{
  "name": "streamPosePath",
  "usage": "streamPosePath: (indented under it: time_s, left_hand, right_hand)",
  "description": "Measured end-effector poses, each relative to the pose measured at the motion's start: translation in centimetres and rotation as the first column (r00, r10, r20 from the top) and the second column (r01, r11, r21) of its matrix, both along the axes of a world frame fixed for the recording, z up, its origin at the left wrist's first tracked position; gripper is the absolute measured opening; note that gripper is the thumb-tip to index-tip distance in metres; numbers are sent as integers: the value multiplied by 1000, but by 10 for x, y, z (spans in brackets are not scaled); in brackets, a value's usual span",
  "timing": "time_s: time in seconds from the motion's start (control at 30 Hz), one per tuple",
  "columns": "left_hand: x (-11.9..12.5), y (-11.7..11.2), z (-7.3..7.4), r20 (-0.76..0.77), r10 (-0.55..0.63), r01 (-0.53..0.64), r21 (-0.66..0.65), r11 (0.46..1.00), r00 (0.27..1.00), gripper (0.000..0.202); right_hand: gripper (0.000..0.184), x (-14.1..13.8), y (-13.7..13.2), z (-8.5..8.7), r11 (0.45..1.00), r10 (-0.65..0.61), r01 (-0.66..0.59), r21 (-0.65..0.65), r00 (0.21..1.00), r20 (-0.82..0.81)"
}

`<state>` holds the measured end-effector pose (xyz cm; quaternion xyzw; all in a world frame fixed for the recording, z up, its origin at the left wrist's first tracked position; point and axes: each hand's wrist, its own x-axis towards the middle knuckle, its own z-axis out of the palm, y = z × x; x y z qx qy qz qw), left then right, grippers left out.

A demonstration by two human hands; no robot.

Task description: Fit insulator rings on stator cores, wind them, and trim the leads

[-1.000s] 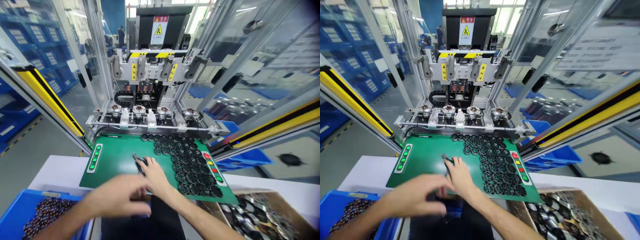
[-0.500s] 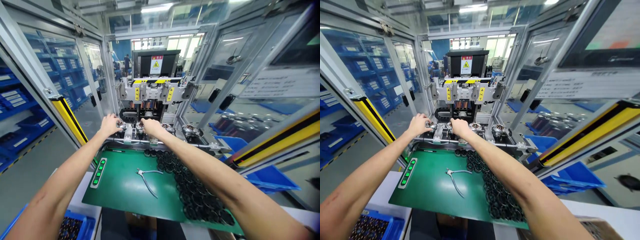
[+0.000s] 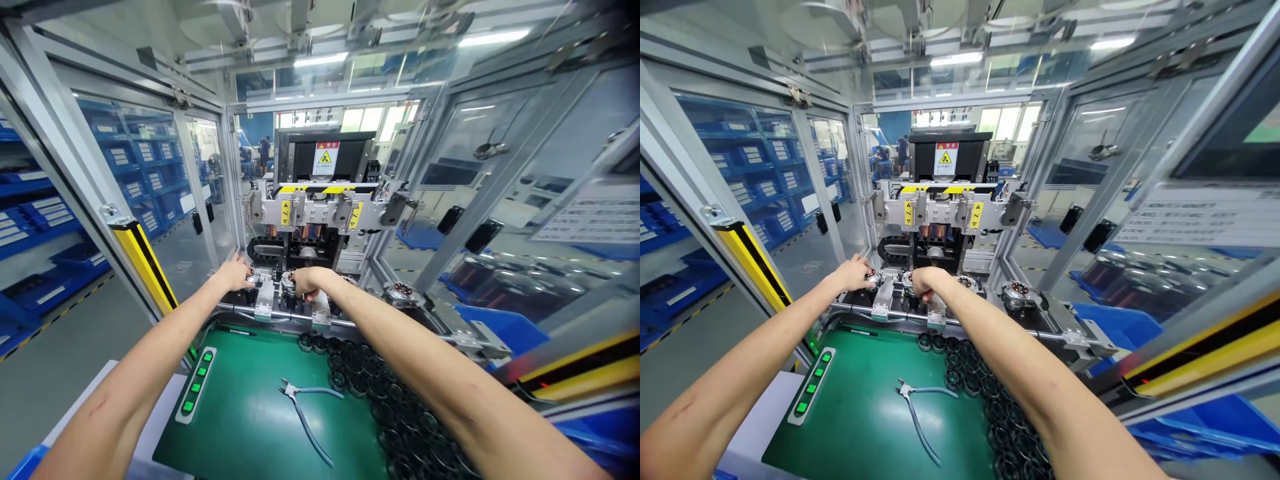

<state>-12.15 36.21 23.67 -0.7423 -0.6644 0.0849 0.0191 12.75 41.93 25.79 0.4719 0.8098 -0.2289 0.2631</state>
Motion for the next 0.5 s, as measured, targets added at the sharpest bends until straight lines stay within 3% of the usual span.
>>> streamPosePath:
  time_s: [0.17,0.5]
  left_hand:
    - [-2,5,-5,7,-9,10,-48,999,1000,51]
    - [-12,-10,-9,28,-87,85,60,995,996,52]
  right_hand:
    - [45,-2,3,2,1000,16,-15,-24,999,37]
    - [46,-6,4,1,1000,20,-20,6,998,59]
